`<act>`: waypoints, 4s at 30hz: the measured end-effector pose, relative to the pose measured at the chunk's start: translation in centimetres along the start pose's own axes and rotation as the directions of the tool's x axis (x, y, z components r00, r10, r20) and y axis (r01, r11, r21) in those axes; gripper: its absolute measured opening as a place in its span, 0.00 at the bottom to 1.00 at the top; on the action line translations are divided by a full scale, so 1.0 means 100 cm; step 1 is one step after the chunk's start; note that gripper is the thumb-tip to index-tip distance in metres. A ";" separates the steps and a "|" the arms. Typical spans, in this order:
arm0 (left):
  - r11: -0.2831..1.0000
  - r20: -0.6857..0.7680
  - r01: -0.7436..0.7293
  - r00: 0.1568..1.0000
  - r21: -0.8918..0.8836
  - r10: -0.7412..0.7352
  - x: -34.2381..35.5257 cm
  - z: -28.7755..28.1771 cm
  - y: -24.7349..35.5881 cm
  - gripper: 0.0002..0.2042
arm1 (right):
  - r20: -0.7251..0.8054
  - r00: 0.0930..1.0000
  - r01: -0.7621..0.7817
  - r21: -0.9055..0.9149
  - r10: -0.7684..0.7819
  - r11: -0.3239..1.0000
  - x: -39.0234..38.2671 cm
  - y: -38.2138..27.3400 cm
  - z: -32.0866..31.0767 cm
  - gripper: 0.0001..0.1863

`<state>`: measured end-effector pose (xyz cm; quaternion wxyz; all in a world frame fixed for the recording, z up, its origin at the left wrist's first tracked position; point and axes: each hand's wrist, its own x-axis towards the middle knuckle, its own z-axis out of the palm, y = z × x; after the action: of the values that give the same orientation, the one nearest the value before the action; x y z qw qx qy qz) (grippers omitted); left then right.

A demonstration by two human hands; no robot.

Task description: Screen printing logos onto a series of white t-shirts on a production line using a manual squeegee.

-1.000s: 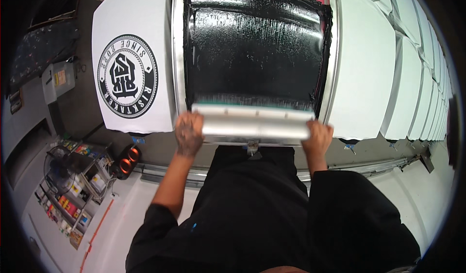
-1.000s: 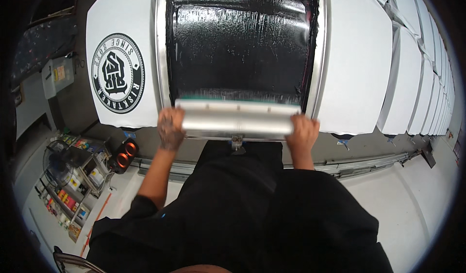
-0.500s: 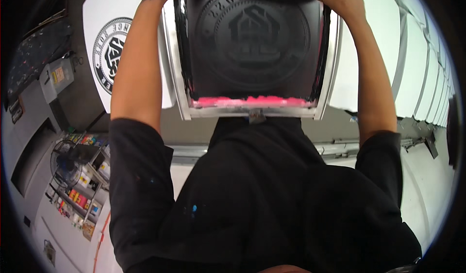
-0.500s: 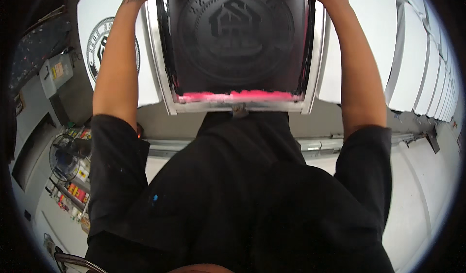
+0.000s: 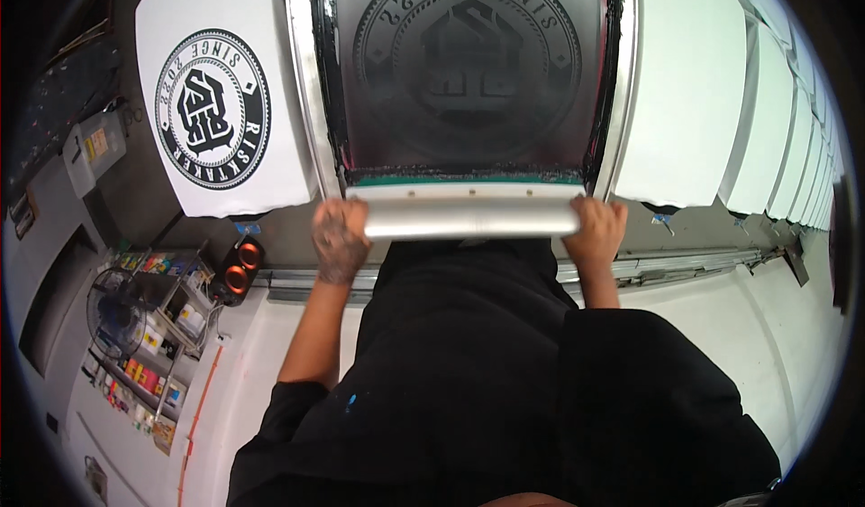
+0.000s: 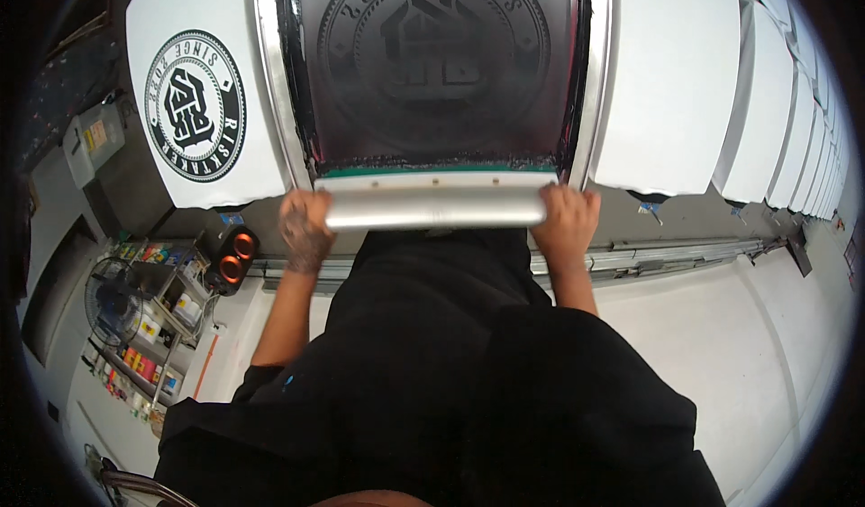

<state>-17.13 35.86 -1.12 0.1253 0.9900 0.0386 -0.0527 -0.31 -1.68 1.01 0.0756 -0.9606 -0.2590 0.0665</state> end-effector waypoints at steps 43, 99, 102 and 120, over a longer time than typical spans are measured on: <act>0.997 -0.315 -0.075 0.946 0.016 0.076 0.122 0.023 -0.032 0.13 | -0.181 0.984 -0.007 -0.051 -0.002 0.999 0.089 0.035 0.020 0.11; 0.568 0.454 0.338 0.888 -0.750 0.070 -0.012 0.106 0.120 0.18 | 0.128 0.866 0.481 0.051 -0.484 0.875 0.041 -0.068 -0.007 0.17; 0.640 0.186 0.166 0.982 -0.750 -0.037 -0.024 0.139 0.126 0.19 | 0.179 0.875 0.441 0.083 -0.449 0.894 0.018 -0.071 -0.008 0.22; 0.539 0.528 0.590 0.799 -0.601 -0.286 0.042 0.005 0.079 0.22 | -0.027 0.904 0.423 -0.076 -0.426 0.903 0.344 -0.026 -0.048 0.16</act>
<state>-12.33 28.36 -0.18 0.5033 0.7780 0.2841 -0.2465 28.68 17.48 3.14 0.0609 -0.8844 -0.4623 0.0189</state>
